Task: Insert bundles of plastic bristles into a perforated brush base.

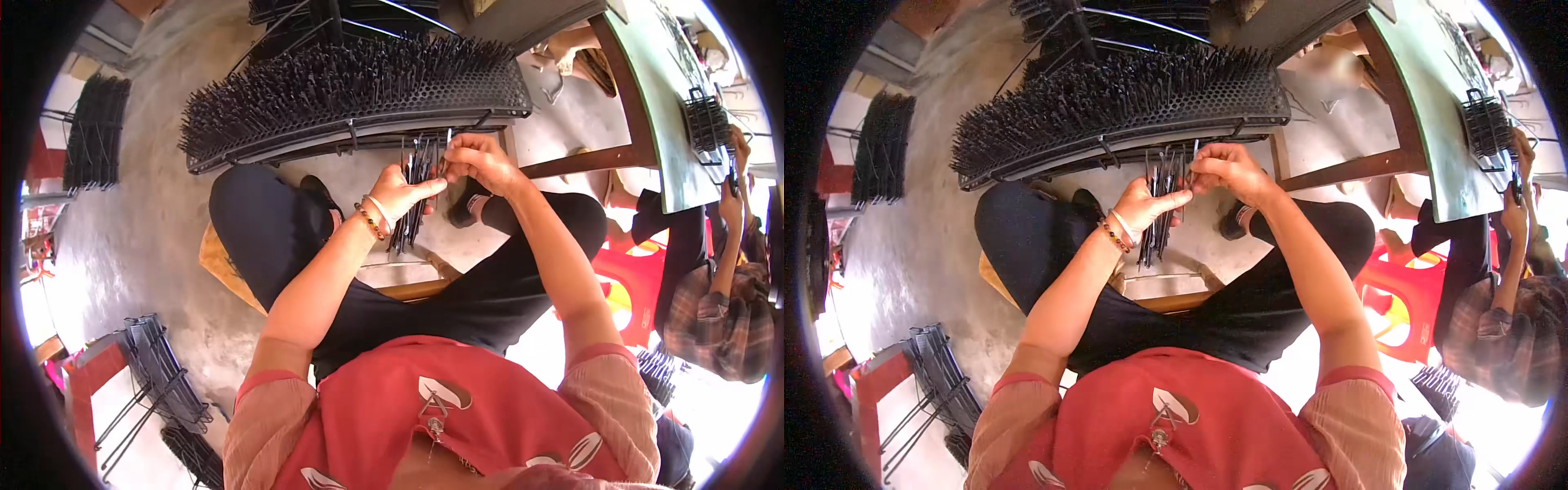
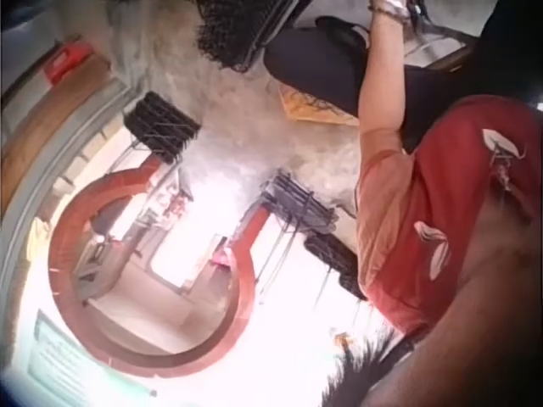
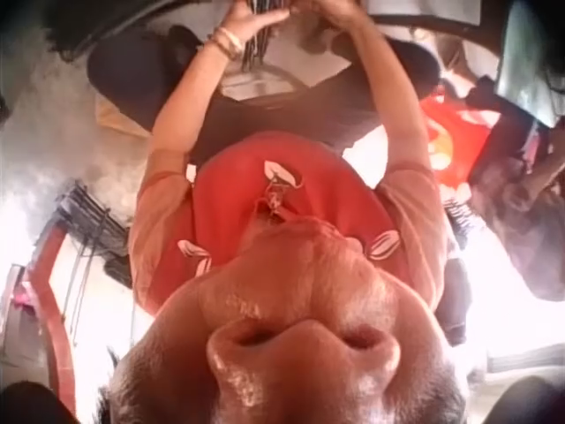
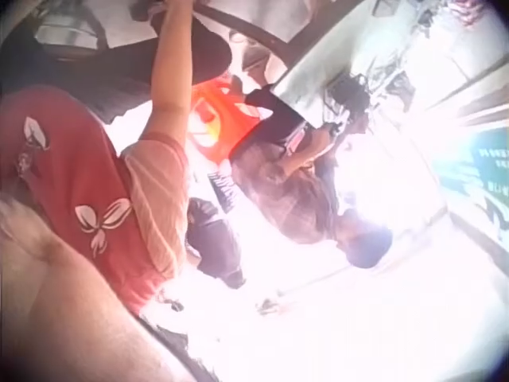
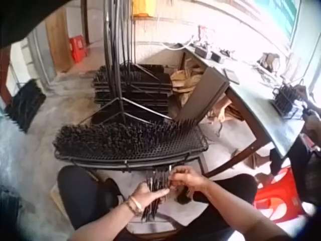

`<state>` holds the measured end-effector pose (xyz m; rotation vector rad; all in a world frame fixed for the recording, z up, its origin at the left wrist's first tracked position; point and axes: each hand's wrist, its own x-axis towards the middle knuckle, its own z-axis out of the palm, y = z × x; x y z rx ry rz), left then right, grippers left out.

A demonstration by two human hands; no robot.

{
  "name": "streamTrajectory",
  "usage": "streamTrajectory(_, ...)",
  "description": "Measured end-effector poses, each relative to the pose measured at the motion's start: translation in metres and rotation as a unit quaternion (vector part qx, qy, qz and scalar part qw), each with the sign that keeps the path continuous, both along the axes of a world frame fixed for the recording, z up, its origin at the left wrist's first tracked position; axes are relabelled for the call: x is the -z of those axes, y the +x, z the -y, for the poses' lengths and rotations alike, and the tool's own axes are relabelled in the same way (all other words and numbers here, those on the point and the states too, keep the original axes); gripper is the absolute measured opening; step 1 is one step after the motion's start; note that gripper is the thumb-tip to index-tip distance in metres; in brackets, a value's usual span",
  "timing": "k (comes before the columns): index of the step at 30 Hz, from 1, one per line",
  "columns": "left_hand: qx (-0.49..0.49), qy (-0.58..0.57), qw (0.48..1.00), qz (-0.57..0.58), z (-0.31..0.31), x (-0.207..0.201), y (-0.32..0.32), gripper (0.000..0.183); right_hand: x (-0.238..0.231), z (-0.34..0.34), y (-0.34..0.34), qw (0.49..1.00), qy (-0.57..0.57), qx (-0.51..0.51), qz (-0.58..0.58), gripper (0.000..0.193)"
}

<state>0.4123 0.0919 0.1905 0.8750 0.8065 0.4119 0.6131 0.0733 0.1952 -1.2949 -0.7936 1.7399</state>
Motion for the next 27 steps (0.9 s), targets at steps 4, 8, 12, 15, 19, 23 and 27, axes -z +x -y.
streamTrajectory(4,0.006,0.033,0.999,0.016,-0.001,-0.005,-0.002,0.021,-0.008,-0.003,-0.01,0.999,0.028,0.009,-0.02,0.009)
streamTrajectory(8,-0.006,0.062,0.998,0.03,-0.006,-0.004,-0.002,0.019,-0.016,-0.011,-0.016,0.997,0.067,-0.03,-0.019,0.018)
streamTrajectory(12,-0.017,0.064,0.998,0.015,-0.014,-0.005,-0.003,0.02,-0.022,-0.024,-0.011,0.993,0.085,-0.023,0.077,0.026)
streamTrajectory(15,-0.049,0.034,0.998,0.027,-0.016,-0.003,-0.002,0.021,-0.049,-0.03,-0.006,0.966,0.166,0.017,0.196,0.037)
streamTrajectory(19,-0.078,-0.105,0.991,0.019,-0.016,-0.014,0.007,0.018,-0.068,-0.056,0.0,0.859,0.337,0.047,0.382,0.04)
streamTrajectory(23,-0.044,-0.119,0.99,0.053,-0.016,-0.006,0.011,0.023,-0.049,-0.082,-0.005,0.768,0.455,0.097,0.44,0.041)
streamTrajectory(27,-0.051,-0.131,0.989,0.039,-0.017,-0.009,0.012,0.022,-0.038,-0.089,-0.009,0.713,0.478,0.116,0.5,0.041)
